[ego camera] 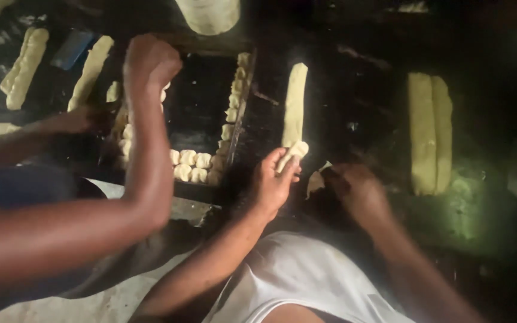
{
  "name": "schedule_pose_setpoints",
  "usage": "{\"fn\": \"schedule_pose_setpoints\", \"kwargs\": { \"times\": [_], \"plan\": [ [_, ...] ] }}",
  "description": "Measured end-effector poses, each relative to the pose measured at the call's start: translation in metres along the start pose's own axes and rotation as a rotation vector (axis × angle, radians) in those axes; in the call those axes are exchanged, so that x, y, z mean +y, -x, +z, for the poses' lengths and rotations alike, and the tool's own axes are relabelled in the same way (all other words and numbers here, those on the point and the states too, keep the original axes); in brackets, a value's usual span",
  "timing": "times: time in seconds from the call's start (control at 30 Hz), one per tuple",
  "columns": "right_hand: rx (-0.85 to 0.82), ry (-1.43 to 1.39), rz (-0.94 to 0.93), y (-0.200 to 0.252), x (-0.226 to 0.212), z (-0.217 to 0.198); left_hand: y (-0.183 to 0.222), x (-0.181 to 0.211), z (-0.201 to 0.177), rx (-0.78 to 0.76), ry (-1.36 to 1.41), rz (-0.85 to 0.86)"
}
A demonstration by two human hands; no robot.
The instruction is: The recorder and another person are cutting and folding dough into small pieces and placing them onto baking trays.
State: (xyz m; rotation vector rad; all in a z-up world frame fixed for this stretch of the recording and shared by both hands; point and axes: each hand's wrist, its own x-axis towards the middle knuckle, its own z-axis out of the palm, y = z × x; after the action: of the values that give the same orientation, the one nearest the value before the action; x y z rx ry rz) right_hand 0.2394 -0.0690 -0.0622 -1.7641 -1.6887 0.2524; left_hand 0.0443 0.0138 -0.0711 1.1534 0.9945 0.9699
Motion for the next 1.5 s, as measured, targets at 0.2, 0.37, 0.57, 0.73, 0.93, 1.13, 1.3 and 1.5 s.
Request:
{"fn": "schedule_pose_setpoints", "kwargs": {
  "times": [0.2,0.37,0.57,0.73,0.93,1.13,1.3,1.5],
  "plan": [
    [-0.057,0.117,-0.196,0.01,-0.022,0.028,-0.004,-0.042,0.006,0.012,-0.392,0.424],
    [-0.079,0.134,-0.235,0.006,-0.026,0.032,-0.006,-0.027,0.008,-0.206,-0.351,0.086],
    [-0.973,0.107,0.044,-0.012,-0.009,-0.029,-0.016,-0.021,0.005,-0.285,-0.234,0.019],
    [-0.425,-0.23,0.513,-0.019,-0.011,-0.034,-0.013,0.001,0.006,-0.328,-0.086,-0.092],
    [0.117,-0.851,0.364,-0.026,-0.024,0.003,0.01,0.061,-0.004,-0.486,-0.267,0.069],
    [-0.156,-0.917,0.517,-0.021,-0.015,-0.004,0.001,0.038,0.009,-0.431,-0.347,0.019],
    [0.204,0.049,-0.212,-0.005,-0.072,-0.012,-0.005,0.04,0.005,-0.332,0.159,-0.169],
    [0.261,-0.017,-0.281,0.002,-0.042,-0.001,0.007,0.054,0.007,-0.379,-0.226,0.081]
  ]
}}
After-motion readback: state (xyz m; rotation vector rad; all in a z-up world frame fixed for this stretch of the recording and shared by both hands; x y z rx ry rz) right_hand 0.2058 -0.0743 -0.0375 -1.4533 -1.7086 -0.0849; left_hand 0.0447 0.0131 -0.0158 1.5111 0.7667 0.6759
